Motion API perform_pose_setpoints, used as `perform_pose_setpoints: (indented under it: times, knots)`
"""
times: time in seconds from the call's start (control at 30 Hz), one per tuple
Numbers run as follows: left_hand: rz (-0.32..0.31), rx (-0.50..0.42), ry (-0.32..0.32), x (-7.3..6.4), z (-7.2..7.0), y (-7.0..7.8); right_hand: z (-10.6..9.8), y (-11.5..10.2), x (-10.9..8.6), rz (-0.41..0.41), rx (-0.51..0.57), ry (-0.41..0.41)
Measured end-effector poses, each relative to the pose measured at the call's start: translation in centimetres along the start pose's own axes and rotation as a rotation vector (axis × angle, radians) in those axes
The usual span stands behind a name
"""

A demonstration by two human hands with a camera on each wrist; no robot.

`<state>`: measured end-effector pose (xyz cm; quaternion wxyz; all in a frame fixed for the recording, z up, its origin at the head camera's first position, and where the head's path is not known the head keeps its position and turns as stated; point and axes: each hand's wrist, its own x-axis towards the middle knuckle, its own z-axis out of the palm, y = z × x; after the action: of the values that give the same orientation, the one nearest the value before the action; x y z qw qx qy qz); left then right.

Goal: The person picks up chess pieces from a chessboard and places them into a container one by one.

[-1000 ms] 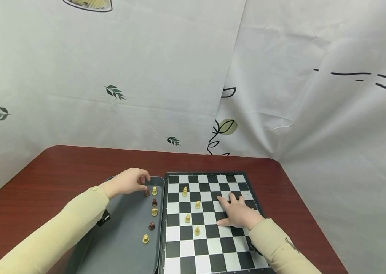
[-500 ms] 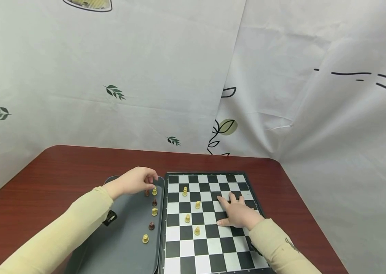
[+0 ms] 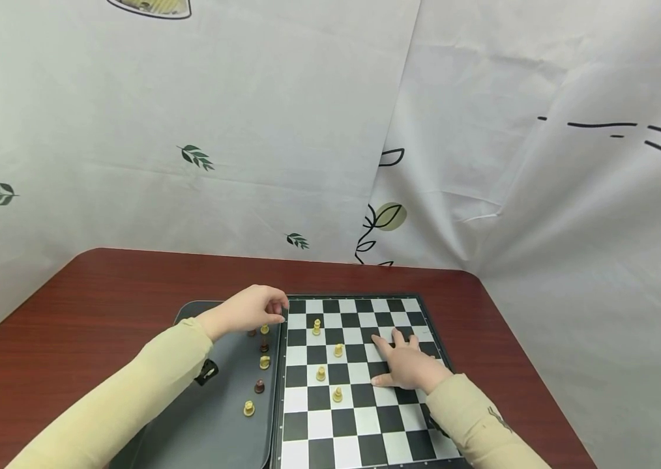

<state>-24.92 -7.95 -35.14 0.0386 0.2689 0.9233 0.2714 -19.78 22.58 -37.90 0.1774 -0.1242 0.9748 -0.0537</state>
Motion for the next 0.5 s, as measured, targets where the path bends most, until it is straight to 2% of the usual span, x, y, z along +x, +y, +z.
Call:
perform_pose_setpoints:
  times: [0.23, 0.5]
  knots:
    - [0.003, -0.030, -0.003, 0.8, 0.6, 1.0, 0.1, 0.1, 0.0, -0.001, 0.002, 0.000]
    - [0.029, -0.045, -0.041, 1.8, 1.2, 1.8, 0.0, 0.1, 0.1, 0.005, -0.001, -0.004]
